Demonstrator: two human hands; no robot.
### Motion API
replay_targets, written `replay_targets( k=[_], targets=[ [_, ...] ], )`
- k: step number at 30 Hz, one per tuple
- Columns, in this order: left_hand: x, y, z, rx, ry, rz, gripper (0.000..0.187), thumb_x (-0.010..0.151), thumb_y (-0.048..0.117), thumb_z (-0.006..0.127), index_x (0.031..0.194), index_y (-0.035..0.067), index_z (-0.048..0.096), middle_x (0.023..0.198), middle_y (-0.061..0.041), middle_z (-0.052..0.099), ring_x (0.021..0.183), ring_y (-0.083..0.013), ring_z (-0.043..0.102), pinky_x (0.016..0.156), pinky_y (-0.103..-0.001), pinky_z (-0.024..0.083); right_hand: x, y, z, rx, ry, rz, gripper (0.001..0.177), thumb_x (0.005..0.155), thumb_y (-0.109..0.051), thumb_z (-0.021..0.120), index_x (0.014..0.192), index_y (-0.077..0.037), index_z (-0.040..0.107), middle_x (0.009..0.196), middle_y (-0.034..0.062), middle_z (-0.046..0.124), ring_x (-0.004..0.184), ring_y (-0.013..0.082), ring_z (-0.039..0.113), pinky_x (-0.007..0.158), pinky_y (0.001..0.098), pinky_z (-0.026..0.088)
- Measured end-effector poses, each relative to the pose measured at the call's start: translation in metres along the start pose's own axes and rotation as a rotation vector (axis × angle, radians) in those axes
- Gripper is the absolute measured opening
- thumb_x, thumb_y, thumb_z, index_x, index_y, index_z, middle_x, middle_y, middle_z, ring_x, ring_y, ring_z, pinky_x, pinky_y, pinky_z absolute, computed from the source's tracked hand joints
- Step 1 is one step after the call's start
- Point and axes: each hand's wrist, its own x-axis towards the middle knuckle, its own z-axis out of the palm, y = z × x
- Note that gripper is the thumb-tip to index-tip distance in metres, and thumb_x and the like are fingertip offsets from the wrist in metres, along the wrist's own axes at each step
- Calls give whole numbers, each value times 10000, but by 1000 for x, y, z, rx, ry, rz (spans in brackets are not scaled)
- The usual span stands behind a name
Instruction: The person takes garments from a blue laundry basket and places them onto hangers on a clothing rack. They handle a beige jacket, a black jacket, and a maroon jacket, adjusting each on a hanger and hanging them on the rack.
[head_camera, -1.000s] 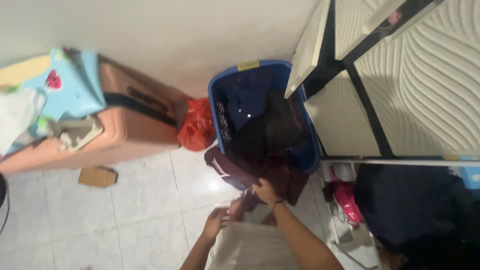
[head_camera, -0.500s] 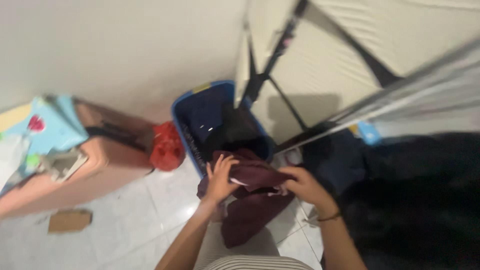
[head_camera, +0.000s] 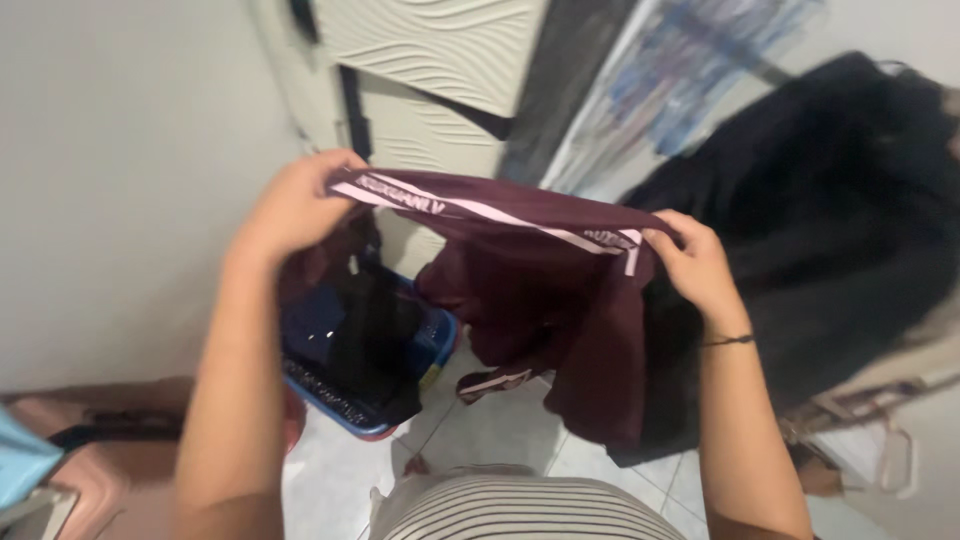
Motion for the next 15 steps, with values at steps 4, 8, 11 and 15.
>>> replay_targets(
  k=[4, 8, 11, 15],
  targets=[
    [17, 38, 3, 126, 71, 182, 134, 919, 139, 672, 1031, 67, 690, 818, -44, 722, 772, -171, 689, 701, -330, 521, -21, 1, -23, 223, 14, 63, 162, 1042, -107, 596, 1116, 8, 683, 975, -2, 705, 899, 57, 618, 802, 228, 505],
    [28, 58, 59, 526, 426, 274, 363, 976, 181, 673, 1320, 64, 658, 1154, -205, 685, 1120, -388, 632, 975, -528, 460, -34, -19, -35, 534, 17, 75, 182, 1062, -101, 576, 1164, 26, 656, 1057, 45, 707, 937, 94, 642, 851, 253, 522],
    [4, 57, 126, 639, 502, 616, 597, 939, 198, 698, 1453, -9, 477, 1525, -303, 447, 1372, -459, 417, 1148, -669, 307, -33, -45, -42, 763, 46, 62, 213, 1041, -86, 563, 1211, 23, 631, 1121, 77, 717, 986, 132, 683, 907, 277, 550],
    [-65, 42, 251, 143, -215, 185, 189, 813, 243, 704, 933, 114, 772, 916, -119, 734, 841, -339, 710, 740, -420, 547, -26, -62, -45, 841, 30, 83, 240, 1032, -81, 560, 1235, 30, 621, 1127, 98, 714, 988, 163, 691, 912, 300, 561]
  ],
)
